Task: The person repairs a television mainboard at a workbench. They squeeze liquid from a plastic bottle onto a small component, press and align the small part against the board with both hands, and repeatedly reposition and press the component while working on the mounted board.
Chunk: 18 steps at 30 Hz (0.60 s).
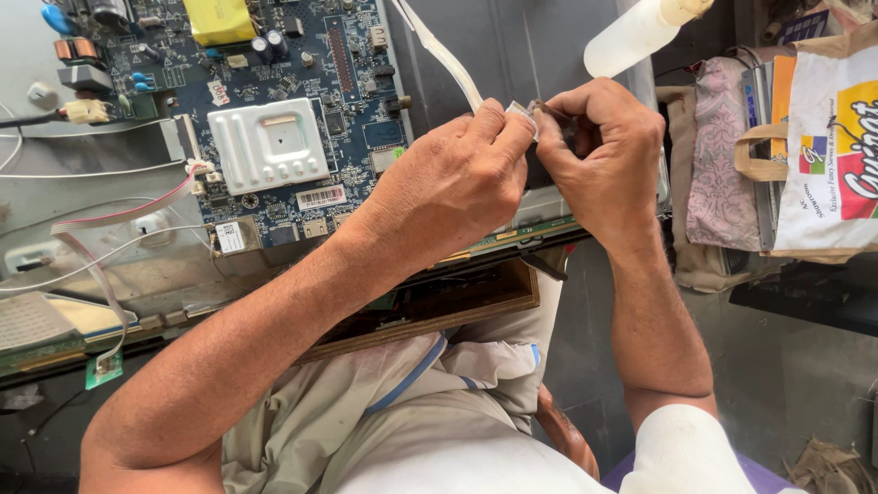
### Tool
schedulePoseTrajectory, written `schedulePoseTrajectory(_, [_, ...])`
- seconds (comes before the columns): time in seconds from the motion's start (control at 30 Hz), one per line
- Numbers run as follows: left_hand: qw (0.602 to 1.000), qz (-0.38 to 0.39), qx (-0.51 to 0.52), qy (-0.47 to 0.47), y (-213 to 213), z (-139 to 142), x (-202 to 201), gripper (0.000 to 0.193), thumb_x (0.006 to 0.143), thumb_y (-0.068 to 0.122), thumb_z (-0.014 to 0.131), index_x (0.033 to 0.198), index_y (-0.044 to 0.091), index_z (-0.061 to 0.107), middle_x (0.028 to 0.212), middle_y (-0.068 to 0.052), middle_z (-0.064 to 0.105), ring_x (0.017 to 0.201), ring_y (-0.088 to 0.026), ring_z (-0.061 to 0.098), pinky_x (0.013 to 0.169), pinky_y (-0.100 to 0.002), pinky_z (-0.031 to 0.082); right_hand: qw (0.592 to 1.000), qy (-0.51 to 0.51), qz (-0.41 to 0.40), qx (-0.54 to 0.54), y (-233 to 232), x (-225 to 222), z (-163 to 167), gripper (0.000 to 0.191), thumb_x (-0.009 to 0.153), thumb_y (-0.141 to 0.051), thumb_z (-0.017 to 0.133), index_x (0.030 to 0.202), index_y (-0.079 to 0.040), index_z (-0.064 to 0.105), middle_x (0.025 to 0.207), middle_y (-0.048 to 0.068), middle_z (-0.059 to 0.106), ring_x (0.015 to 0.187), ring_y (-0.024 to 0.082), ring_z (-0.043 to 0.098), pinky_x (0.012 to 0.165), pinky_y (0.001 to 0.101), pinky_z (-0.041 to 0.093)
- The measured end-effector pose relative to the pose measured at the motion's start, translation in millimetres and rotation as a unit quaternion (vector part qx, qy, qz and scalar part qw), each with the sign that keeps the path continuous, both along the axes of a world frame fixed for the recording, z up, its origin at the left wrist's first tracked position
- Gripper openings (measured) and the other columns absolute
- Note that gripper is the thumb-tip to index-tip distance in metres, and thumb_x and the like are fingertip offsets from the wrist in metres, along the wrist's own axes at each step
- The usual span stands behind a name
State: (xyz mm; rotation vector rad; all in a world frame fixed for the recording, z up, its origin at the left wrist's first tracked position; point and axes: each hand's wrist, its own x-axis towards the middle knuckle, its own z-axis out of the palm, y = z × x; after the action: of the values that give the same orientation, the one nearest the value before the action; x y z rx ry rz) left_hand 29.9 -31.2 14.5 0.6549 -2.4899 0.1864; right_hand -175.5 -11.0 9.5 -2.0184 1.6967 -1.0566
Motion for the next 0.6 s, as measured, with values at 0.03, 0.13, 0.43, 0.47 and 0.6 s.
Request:
schedulePoseTrajectory(0.03, [1.0, 0.0, -0.002, 0.001, -0.6, 0.1, -0.9, 0.014, 0.08, 0.004, 0.07, 0.089, -0.006, 0.072, 0.104, -0.014, 0.063, 0.103, -0.023, 0.063, 0.089, -0.031, 0.057, 1.0, 0.003, 0.005, -0.001, -0.2, -0.3, 0.4, 0.008, 0.1, -0.002, 0.08, 0.098, 0.0, 0.073, 0.088, 0.002, 0.065, 0.067, 0.006, 0.05, 0.058, 0.0242, 0.04])
schedulePoseTrajectory(0.13, [1.0, 0.0, -0.003, 0.005, -0.6, 0.4, -1.2, 0.017, 0.079, 0.006, 0.07, 0.09, -0.006, 0.073, 0.106, -0.014, 0.063, 0.102, -0.023, 0.062, 0.087, -0.031, 0.056, 1.0, 0.006, 0.001, -0.014, -0.2, -0.2, 0.8, 0.007, 0.1, -0.001, 0.08, 0.099, 0.0, 0.073, 0.089, 0.002, 0.065, 0.067, 0.005, 0.05, 0.058, 0.0239, 0.041])
schedulePoseTrajectory(0.43, [1.0, -0.007, 0.014, -0.001, -1.0, 0.8, -0.6, 0.016, 0.078, 0.005, 0.07, 0.089, -0.007, 0.073, 0.106, -0.014, 0.064, 0.101, -0.023, 0.063, 0.087, -0.031, 0.057, 1.0, 0.001, -0.001, -0.006, -1.1, -0.3, 1.0, 0.007, 0.1, -0.002, 0.079, 0.098, -0.001, 0.073, 0.087, 0.001, 0.065, 0.067, 0.005, 0.05, 0.058, 0.0242, 0.04])
schedulePoseTrajectory(0.47, [1.0, -0.003, 0.007, -0.002, -0.8, 0.7, -0.1, 0.016, 0.078, 0.004, 0.07, 0.09, -0.007, 0.073, 0.106, -0.014, 0.063, 0.102, -0.023, 0.063, 0.088, -0.031, 0.057, 1.0, -0.001, 0.0, -0.005, -1.0, 0.0, 0.8, 0.007, 0.1, -0.002, 0.079, 0.098, -0.001, 0.073, 0.087, 0.001, 0.065, 0.067, 0.005, 0.05, 0.058, 0.0239, 0.041])
schedulePoseTrajectory(0.6, [1.0, -0.001, -0.008, -0.002, -0.8, 0.3, -0.3, 0.017, 0.078, 0.004, 0.07, 0.09, -0.007, 0.073, 0.106, -0.014, 0.063, 0.102, -0.023, 0.063, 0.088, -0.03, 0.057, 1.0, 0.007, 0.001, -0.004, -0.2, 0.3, 1.2, 0.008, 0.099, -0.002, 0.08, 0.097, 0.0, 0.073, 0.087, 0.001, 0.065, 0.066, 0.005, 0.049, 0.057, 0.0239, 0.04])
